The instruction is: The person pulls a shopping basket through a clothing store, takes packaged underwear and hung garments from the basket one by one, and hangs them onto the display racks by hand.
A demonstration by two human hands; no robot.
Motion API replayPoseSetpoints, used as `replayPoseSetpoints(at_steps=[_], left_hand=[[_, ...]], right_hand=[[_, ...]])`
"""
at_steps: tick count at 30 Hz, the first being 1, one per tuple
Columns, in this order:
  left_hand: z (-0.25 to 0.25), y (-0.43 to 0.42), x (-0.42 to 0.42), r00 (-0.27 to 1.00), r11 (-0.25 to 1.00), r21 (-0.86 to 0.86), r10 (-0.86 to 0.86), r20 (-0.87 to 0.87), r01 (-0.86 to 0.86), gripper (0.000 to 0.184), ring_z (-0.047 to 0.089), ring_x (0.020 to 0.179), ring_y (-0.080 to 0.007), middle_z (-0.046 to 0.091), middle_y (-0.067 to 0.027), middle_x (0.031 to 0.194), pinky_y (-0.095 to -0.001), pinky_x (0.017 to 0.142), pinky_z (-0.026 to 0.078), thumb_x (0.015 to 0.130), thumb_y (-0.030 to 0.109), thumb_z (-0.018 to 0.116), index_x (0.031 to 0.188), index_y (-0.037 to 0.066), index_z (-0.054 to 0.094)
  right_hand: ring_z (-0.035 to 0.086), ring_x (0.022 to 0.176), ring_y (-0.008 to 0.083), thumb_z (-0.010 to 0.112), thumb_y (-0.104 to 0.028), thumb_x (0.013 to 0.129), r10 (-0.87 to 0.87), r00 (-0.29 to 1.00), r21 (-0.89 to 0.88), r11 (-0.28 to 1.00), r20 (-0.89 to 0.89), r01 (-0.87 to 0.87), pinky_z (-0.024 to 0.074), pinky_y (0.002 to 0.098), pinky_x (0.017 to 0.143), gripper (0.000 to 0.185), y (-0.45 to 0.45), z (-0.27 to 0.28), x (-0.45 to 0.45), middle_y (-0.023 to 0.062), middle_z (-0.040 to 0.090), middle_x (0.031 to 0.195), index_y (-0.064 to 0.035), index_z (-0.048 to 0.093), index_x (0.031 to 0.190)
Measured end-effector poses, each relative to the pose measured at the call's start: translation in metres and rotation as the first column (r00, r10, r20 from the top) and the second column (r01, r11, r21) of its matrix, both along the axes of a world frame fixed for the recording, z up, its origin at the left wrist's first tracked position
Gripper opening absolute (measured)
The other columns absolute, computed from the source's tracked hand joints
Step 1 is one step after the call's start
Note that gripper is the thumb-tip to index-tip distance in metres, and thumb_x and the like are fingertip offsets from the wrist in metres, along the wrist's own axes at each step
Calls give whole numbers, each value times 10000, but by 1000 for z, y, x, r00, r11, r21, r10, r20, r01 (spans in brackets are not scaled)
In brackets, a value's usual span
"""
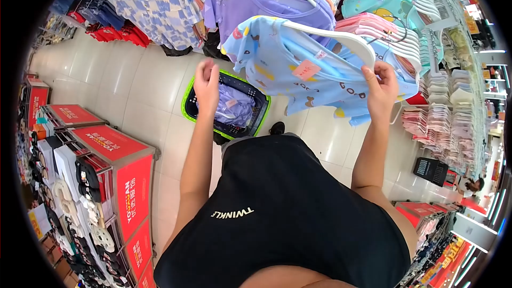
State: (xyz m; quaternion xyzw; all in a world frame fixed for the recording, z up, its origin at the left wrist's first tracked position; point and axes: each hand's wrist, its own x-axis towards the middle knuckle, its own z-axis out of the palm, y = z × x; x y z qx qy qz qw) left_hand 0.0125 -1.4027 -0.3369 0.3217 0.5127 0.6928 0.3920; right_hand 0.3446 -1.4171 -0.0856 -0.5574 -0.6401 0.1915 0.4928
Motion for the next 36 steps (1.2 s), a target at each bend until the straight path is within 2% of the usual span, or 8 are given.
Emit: replayPoseSetpoints(at_steps=[2,5,7,11,12,21,26,36], left_hand=[[76,13,-6,818,967,255,125,-561,27,419,582,1115,-222,625,-105,1197,-346,951,436,873,207,697,1219,10,568],[153,23,0,674,909,379,170,-719,175,476,576,1134,-281,627,-114,1189,-369,963,424,823,242,743,1222,40,578],[175,31,10,482,815,415,197,-854,403,531,579,1080,-329,619,-150,1180,-422,904,445,783,332,757,1193,42,585],[179,44,36,429,811,380,179,-886,445,302,623,817,-282,653,-73,883,-389,724,480,801,290,732,977,58,651],[180,46,40,488,811,398,162,-858,430,206,606,706,-259,619,-51,767,-366,652,466,796,249,727,863,68,655],[194,47,49,454,719,537,337,-825,442,148,595,717,-246,639,-48,815,-365,646,443,774,164,735,871,80,661],[192,51,48,466,753,495,282,-839,435,165,614,783,-254,651,-64,860,-368,686,461,792,150,728,912,61,660],[185,57,81,526,795,400,121,-842,457,165,628,798,-281,650,-92,866,-387,691,492,797,128,724,916,35,656]], right_hand=[[527,751,63,742,-98,849,11,1000,-10,1000,25,-11,434,218,665,191,1,0,0,-1,614,883,-20,613,966],[517,726,58,748,-99,841,34,999,-24,999,33,-33,430,213,645,190,-1,0,-5,-5,617,870,-17,619,953],[514,719,57,752,-99,836,29,999,-18,999,14,-29,432,212,642,194,-4,1,-10,-7,617,864,-14,622,952],[530,740,59,756,-105,832,59,998,-13,998,-13,-60,447,220,656,209,-10,2,-10,-2,617,870,-9,627,966],[534,748,60,756,-106,832,75,997,-6,997,-3,-75,455,223,663,212,-12,2,-9,-1,617,871,-8,628,970],[618,858,128,769,-76,787,-23,999,-58,998,27,25,503,297,759,333,-33,-3,23,61,672,935,-34,637,1089],[612,767,148,733,-99,817,-47,974,-122,990,220,76,472,291,689,216,-37,-15,49,68,653,825,-16,653,999],[592,737,158,722,-92,823,-100,969,-89,988,225,123,465,287,685,188,-30,-22,83,77,650,831,-3,652,973]])
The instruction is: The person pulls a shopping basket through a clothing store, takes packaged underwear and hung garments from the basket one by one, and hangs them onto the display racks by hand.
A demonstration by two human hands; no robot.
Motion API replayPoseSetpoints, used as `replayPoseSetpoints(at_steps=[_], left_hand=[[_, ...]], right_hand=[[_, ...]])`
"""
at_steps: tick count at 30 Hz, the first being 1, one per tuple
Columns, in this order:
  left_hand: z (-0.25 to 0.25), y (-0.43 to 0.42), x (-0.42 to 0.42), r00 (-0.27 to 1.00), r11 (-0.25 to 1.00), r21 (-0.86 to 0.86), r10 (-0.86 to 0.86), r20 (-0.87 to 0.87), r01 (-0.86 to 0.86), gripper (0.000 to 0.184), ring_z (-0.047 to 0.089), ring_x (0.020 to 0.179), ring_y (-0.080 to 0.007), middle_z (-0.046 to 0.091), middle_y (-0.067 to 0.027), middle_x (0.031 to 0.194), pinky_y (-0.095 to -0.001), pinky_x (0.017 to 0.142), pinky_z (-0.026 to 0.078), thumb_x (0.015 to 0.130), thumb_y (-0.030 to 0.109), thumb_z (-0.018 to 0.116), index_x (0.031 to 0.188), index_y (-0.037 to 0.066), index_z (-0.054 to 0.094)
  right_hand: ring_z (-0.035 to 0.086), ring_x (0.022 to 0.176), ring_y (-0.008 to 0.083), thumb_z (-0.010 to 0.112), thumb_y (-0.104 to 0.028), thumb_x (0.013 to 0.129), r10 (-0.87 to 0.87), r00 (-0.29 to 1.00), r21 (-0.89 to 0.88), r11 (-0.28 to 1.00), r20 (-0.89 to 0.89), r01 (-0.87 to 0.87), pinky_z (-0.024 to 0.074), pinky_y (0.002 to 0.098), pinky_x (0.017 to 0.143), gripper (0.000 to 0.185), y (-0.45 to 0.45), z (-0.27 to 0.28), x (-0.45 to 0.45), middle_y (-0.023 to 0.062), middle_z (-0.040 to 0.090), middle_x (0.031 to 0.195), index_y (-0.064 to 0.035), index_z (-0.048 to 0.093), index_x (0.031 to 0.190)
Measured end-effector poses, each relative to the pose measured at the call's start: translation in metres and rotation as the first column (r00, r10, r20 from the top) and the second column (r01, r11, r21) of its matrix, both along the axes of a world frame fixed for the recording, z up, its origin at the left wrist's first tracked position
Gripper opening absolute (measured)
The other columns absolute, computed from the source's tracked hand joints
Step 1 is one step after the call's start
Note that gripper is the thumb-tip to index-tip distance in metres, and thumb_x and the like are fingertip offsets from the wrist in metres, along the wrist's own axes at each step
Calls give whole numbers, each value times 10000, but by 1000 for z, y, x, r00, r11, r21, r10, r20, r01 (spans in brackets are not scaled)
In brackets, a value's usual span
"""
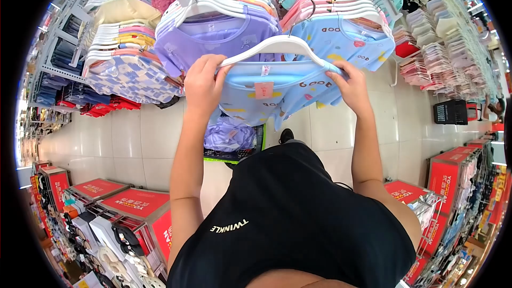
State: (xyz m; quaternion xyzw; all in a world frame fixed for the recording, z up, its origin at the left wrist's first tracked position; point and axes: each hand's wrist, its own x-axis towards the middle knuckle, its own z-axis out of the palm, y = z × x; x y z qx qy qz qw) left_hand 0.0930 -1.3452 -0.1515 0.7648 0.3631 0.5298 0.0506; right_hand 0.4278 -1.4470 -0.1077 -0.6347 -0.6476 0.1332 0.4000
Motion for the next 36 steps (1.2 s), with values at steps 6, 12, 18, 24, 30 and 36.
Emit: replayPoseSetpoints(at_steps=[6,12,18,24,30,36], left_hand=[[1,-2,44,999,999,-32,31,18,-30,187,641,798,-279,662,-107,878,-374,690,506,768,97,747,928,29,680],[10,-7,82,995,995,-85,-46,93,54,217,653,807,-276,676,-116,914,-356,712,524,757,7,711,971,29,690],[20,-5,70,999,997,-71,-17,36,20,246,647,774,-254,675,-103,902,-342,687,513,762,28,694,1007,40,674],[17,-7,33,1000,996,-90,-3,29,5,206,636,704,-240,672,-91,872,-331,645,501,758,61,709,959,39,668],[3,-3,-1,983,998,55,-4,183,-7,181,644,718,-248,673,-103,850,-344,620,513,732,19,720,905,21,665],[3,-3,0,978,992,127,-31,207,5,180,644,728,-252,668,-108,859,-341,602,516,722,10,728,893,18,670]], right_hand=[[604,732,151,720,-73,820,11,1000,-34,999,-19,-11,474,287,679,189,6,4,44,78,656,829,13,648,971],[600,720,137,721,-48,811,29,991,-51,998,-129,-36,477,281,656,185,14,2,80,75,662,821,16,651,969],[591,719,132,722,-53,810,71,993,11,997,-95,-70,476,272,660,188,20,15,77,66,660,825,6,651,974],[614,737,152,718,-44,807,103,995,67,992,4,-104,485,283,665,186,18,36,38,74,671,860,3,649,973],[620,731,159,718,-39,804,35,998,87,995,43,-39,484,282,655,192,9,32,6,79,672,872,6,651,979],[582,745,140,725,-49,807,-36,998,57,998,53,33,469,274,695,208,-6,31,8,66,656,854,9,653,994]])
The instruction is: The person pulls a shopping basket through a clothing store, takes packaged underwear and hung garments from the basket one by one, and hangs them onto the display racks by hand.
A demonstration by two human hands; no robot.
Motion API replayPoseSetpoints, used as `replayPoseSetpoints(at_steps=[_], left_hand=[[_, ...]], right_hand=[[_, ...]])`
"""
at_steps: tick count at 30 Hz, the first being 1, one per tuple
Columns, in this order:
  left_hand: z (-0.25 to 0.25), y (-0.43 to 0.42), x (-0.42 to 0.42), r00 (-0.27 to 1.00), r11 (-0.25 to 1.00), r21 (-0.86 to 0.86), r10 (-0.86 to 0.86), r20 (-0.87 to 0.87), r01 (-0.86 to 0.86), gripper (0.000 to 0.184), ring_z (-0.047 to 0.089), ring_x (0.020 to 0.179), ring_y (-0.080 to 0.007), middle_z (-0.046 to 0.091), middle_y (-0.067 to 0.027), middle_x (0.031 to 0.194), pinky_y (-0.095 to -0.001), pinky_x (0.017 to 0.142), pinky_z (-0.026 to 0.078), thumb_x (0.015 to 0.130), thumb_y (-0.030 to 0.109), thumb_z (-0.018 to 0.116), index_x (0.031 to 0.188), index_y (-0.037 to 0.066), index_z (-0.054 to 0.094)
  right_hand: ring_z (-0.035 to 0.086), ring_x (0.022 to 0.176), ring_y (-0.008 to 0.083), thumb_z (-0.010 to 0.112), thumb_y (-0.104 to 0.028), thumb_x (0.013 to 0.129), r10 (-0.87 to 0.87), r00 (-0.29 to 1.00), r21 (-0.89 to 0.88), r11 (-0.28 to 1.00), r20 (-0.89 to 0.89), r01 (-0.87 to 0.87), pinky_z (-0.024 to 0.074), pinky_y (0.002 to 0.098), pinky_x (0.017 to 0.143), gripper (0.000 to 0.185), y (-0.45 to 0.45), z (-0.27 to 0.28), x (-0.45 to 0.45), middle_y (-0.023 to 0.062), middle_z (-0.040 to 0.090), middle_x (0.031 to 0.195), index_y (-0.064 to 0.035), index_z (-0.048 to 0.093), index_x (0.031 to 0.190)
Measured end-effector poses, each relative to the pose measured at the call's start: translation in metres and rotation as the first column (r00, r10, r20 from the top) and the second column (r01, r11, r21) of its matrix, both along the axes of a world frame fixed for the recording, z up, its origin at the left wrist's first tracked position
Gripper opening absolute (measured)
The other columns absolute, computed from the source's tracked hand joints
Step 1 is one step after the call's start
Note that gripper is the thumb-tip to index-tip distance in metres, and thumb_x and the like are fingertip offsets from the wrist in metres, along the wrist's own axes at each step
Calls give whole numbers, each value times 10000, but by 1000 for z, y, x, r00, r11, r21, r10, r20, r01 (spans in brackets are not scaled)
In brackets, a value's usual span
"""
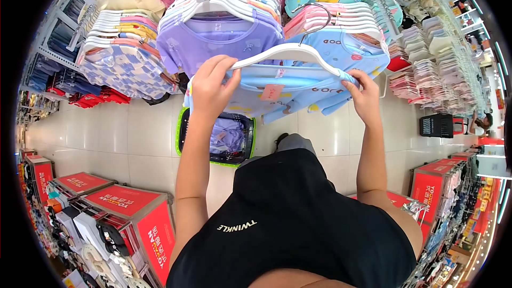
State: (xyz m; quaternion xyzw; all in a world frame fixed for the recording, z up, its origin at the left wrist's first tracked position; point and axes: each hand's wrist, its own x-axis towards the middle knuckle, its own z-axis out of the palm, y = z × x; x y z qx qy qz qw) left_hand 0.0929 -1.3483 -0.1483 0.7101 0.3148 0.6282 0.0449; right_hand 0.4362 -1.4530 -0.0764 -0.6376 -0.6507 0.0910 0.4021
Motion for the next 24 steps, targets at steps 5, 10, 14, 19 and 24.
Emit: replayPoseSetpoints(at_steps=[5,10,14,19,24], left_hand=[[7,-3,29,1000,999,-33,4,-12,-4,177,639,712,-245,664,-107,872,-325,580,510,722,15,731,891,21,679],[21,-5,87,996,998,-24,61,-70,-63,172,634,685,-240,664,-97,860,-330,570,515,719,18,732,884,22,684],[28,-4,148,989,994,32,109,-100,-107,164,638,679,-232,664,-92,854,-325,563,516,720,17,732,877,25,686],[31,-2,222,991,995,-65,66,-120,-74,158,644,666,-218,664,-86,850,-303,556,517,725,15,732,876,25,688],[22,4,286,995,988,-152,8,-101,-24,160,641,662,-218,662,-87,853,-295,561,517,729,17,731,883,21,687]], right_hand=[[558,762,113,732,-60,811,14,999,-21,1000,-50,-15,457,264,709,209,1,-2,32,33,640,840,8,653,992],[558,771,107,732,-64,815,68,991,-77,994,-115,-77,458,257,714,211,13,-4,100,28,637,855,5,653,998],[555,782,97,728,-76,833,137,966,-129,977,-221,-168,459,243,717,206,22,-8,171,16,632,873,6,652,1007],[567,803,92,729,-87,841,115,952,-191,966,-284,-174,461,241,721,217,26,-12,249,13,634,877,11,649,1016],[590,820,111,731,-96,840,75,932,-203,967,-354,-156,475,252,742,230,21,-20,310,33,649,890,23,647,1018]])
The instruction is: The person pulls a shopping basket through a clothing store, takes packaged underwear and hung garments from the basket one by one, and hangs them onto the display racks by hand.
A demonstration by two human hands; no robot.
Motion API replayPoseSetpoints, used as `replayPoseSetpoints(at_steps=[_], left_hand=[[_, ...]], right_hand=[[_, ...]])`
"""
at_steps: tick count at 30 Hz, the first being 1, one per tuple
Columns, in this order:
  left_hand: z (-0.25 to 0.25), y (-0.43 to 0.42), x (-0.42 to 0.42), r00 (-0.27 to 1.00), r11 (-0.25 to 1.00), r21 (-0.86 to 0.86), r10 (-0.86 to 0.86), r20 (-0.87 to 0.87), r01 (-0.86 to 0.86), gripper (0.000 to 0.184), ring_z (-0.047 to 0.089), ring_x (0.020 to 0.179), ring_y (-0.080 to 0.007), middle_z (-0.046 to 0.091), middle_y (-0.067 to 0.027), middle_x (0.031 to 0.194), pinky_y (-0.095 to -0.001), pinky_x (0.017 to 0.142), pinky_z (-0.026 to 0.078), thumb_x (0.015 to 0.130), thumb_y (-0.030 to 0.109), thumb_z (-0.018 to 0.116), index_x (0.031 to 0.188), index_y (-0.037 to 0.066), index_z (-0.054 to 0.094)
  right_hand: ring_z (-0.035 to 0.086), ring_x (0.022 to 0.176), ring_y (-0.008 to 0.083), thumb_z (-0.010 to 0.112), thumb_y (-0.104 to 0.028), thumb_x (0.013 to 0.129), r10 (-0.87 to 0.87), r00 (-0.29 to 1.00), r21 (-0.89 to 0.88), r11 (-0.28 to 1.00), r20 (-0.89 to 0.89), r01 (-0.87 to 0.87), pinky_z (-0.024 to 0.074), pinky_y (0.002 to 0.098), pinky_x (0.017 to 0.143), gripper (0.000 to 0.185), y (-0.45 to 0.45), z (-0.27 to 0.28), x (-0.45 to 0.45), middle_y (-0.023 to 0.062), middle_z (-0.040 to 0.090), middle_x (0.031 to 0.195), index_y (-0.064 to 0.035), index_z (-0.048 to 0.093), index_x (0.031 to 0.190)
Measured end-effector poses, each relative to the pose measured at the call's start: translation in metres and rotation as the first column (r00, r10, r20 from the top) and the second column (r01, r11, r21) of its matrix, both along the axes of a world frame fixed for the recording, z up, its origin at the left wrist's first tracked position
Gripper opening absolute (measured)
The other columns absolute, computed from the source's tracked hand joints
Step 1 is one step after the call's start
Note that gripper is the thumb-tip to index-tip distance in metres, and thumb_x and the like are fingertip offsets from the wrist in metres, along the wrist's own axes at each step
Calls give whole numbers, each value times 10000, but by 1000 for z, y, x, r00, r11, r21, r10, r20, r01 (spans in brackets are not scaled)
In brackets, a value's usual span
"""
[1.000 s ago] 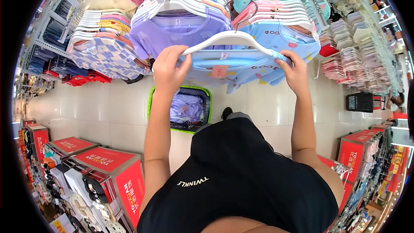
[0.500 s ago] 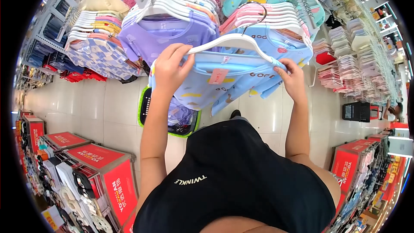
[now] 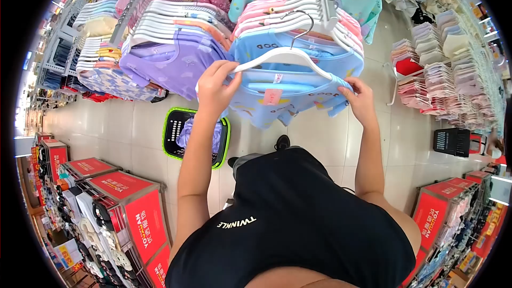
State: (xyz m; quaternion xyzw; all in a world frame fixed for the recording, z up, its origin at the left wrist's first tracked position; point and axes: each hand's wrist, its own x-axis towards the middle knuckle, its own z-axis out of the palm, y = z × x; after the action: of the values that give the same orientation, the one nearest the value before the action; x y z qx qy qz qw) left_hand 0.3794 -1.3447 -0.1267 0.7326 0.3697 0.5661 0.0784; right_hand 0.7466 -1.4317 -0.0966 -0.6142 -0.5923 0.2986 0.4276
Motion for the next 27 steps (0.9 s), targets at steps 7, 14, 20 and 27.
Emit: replayPoseSetpoints(at_steps=[7,14,20,27], left_hand=[[-1,14,57,997,997,-15,-76,-4,76,151,647,703,-223,664,-87,862,-297,572,513,747,27,729,891,23,685],[13,23,88,993,992,-40,-116,3,116,154,646,697,-225,668,-97,874,-312,606,518,753,37,727,901,21,687],[7,30,93,997,995,-65,-82,-8,81,153,642,690,-225,668,-100,872,-314,623,520,759,44,724,904,12,687],[1,36,93,997,993,-83,-78,21,79,155,637,677,-222,669,-101,867,-314,630,519,763,49,723,910,12,689]], right_hand=[[608,825,131,722,-106,846,-165,986,6,986,-22,165,489,267,761,237,-11,-4,45,65,667,903,29,655,1029],[609,821,136,727,-129,847,-200,980,58,978,-8,200,487,273,751,251,-10,-4,73,72,669,900,24,654,1033],[609,805,135,721,-140,838,-208,978,47,977,25,207,483,272,739,245,2,-3,80,68,669,875,20,661,1013],[610,790,140,713,-137,837,-201,978,66,978,59,197,485,281,731,226,15,2,77,72,669,866,10,665,1003]])
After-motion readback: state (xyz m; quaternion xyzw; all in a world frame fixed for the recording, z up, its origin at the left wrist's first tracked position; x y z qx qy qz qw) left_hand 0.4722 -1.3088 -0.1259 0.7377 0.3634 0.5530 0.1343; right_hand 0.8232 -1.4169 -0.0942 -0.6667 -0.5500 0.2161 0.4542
